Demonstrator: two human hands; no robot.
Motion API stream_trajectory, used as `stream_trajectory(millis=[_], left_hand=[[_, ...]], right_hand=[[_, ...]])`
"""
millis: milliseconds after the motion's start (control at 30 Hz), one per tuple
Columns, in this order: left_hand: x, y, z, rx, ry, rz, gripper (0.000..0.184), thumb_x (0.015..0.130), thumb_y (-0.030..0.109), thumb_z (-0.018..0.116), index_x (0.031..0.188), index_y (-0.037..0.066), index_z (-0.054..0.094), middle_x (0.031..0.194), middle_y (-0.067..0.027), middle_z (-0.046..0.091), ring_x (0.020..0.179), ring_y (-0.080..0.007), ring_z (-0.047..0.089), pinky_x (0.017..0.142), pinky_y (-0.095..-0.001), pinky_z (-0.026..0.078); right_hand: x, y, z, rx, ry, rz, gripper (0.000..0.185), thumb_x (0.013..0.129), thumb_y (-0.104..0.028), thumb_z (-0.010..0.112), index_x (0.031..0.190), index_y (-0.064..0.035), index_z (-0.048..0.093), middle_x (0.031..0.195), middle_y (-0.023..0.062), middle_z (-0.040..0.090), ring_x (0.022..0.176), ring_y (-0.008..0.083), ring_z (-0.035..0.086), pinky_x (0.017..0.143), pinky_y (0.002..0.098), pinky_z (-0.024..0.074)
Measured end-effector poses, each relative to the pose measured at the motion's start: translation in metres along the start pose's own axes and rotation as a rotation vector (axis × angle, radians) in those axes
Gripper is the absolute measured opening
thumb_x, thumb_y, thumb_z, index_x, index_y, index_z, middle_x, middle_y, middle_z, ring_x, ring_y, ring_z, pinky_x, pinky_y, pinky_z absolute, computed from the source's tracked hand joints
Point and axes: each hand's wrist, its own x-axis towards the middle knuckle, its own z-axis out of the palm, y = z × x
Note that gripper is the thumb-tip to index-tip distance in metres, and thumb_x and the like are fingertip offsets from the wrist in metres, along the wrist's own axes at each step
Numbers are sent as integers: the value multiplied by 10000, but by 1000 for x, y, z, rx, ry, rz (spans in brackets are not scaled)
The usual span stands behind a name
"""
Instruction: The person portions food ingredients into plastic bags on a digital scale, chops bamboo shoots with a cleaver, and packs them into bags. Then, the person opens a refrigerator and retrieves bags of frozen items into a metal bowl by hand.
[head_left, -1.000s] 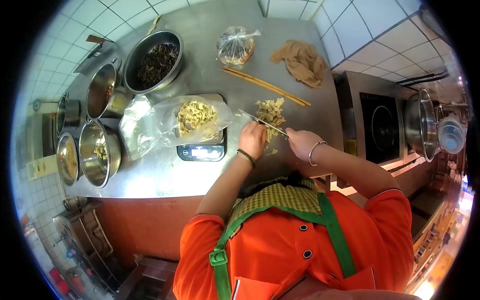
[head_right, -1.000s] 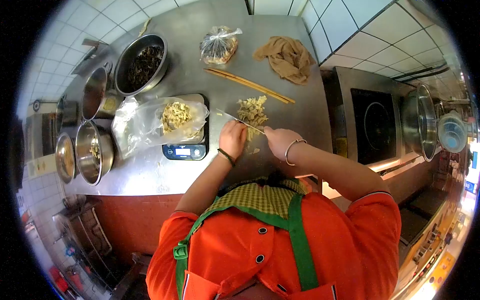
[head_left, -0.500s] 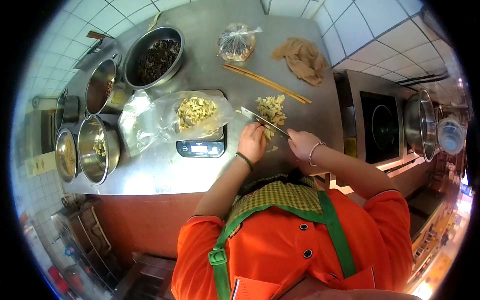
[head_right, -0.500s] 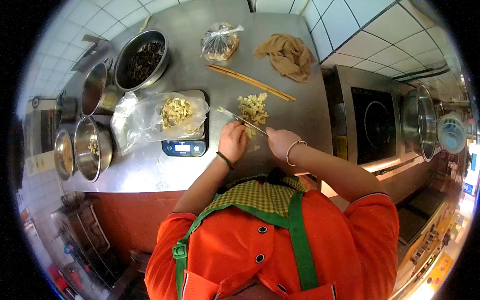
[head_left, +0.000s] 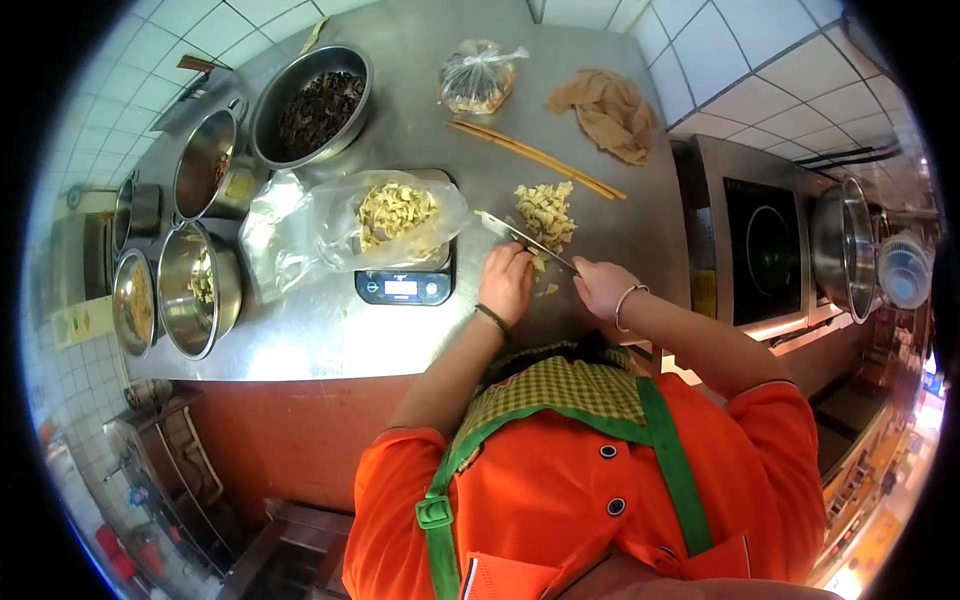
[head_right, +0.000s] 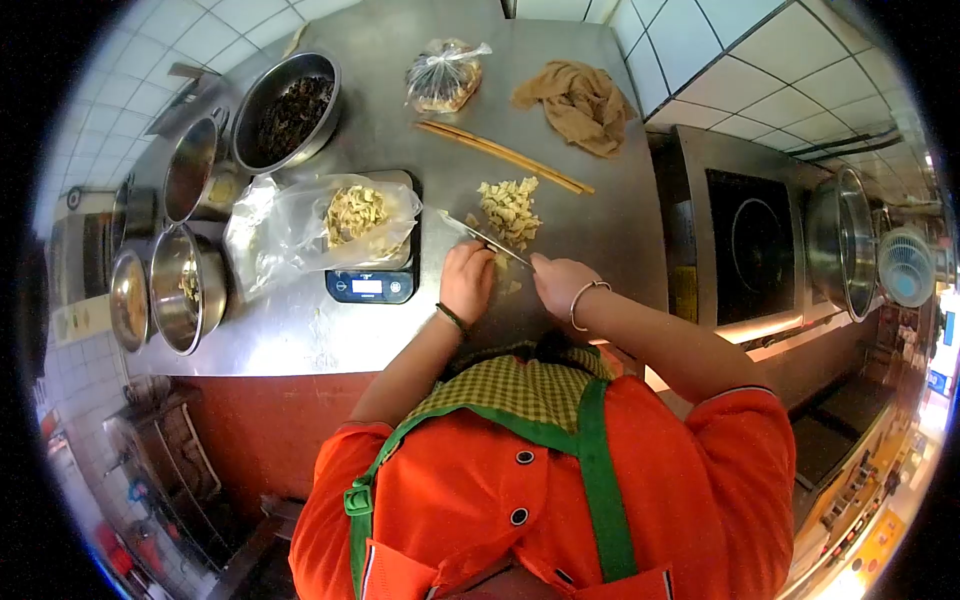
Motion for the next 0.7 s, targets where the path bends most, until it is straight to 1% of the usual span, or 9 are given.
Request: stream_trajectory(millis=[133, 200, 267, 300, 333, 400, 467, 533, 700], left_hand=[[-5, -2, -2, -16, -66, 19, 188, 684, -6, 610, 863, 13, 557, 956, -142, 540, 864, -327, 512, 763, -380, 419], [1, 13, -15, -74, -28, -80, 241, 690, -12, 592, 927, 13, 558, 978, -155, 531, 897, -330, 516, 799, -384, 424], [1, 15, -22, -52, -33, -87, 225, 693, -18, 595, 913, 7, 553, 964, -154, 540, 890, -337, 517, 792, -387, 424], [-2, 16, -24, -29, -42, -97, 210, 697, -23, 597, 899, 1, 547, 949, -154, 549, 884, -344, 518, 785, -389, 424], [-3, 13, -23, -27, -42, -96, 210, 697, -23, 597, 899, 1, 547, 949, -154, 549, 884, -344, 518, 786, -389, 424], [-6, 1, -15, -26, -58, -7, 199, 697, -24, 591, 890, 2, 550, 938, -151, 551, 866, -343, 524, 779, -390, 427], [-7, -4, -11, -39, -62, 4, 190, 696, -24, 590, 880, 2, 553, 930, -147, 555, 859, -338, 527, 774, -388, 429], [-7, -6, -12, -47, -62, 18, 180, 694, -24, 588, 869, 3, 556, 921, -143, 558, 853, -333, 530, 769, -386, 430], [-10, -4, -12, -34, -81, 49, 149, 686, -28, 586, 829, 8, 558, 904, -132, 564, 821, -314, 536, 735, -377, 437]], right_hand=[[6, 8, 19, 130, 202, -11, 246, 865, -183, 418, 1000, 16, 471, 781, 244, 574, 744, 406, 545, 660, 469, 424], [2, 16, 19, 154, 209, -37, 255, 863, -183, 423, 1014, 17, 471, 793, 246, 575, 745, 407, 546, 662, 470, 423], [-3, 14, 11, 175, 203, -62, 264, 861, -183, 428, 1027, 18, 471, 805, 247, 576, 747, 407, 546, 664, 470, 422], [-7, 12, 6, 136, 129, -56, 265, 858, -183, 434, 1023, 21, 473, 799, 248, 574, 745, 408, 545, 664, 471, 420], [-7, 8, 2, 96, 60, -53, 265, 856, -184, 440, 1018, 23, 475, 794, 250, 572, 744, 410, 545, 664, 471, 418], [-3, 4, 3, 71, 26, -30, 262, 855, -186, 442, 1009, 24, 475, 784, 251, 569, 742, 412, 543, 666, 472, 417], [-1, 5, 12, 43, -16, -7, 259, 854, -187, 443, 999, 25, 475, 773, 251, 566, 740, 414, 542, 667, 473, 416], [1, 9, 26, 111, 201, -76, 232, 857, -189, 433, 959, 16, 471, 759, 243, 564, 742, 415, 542, 672, 477, 415], [-6, 4, 8, 144, 186, -57, 209, 856, -182, 435, 949, 2, 469, 768, 232, 572, 747, 413, 545, 673, 476, 419]])
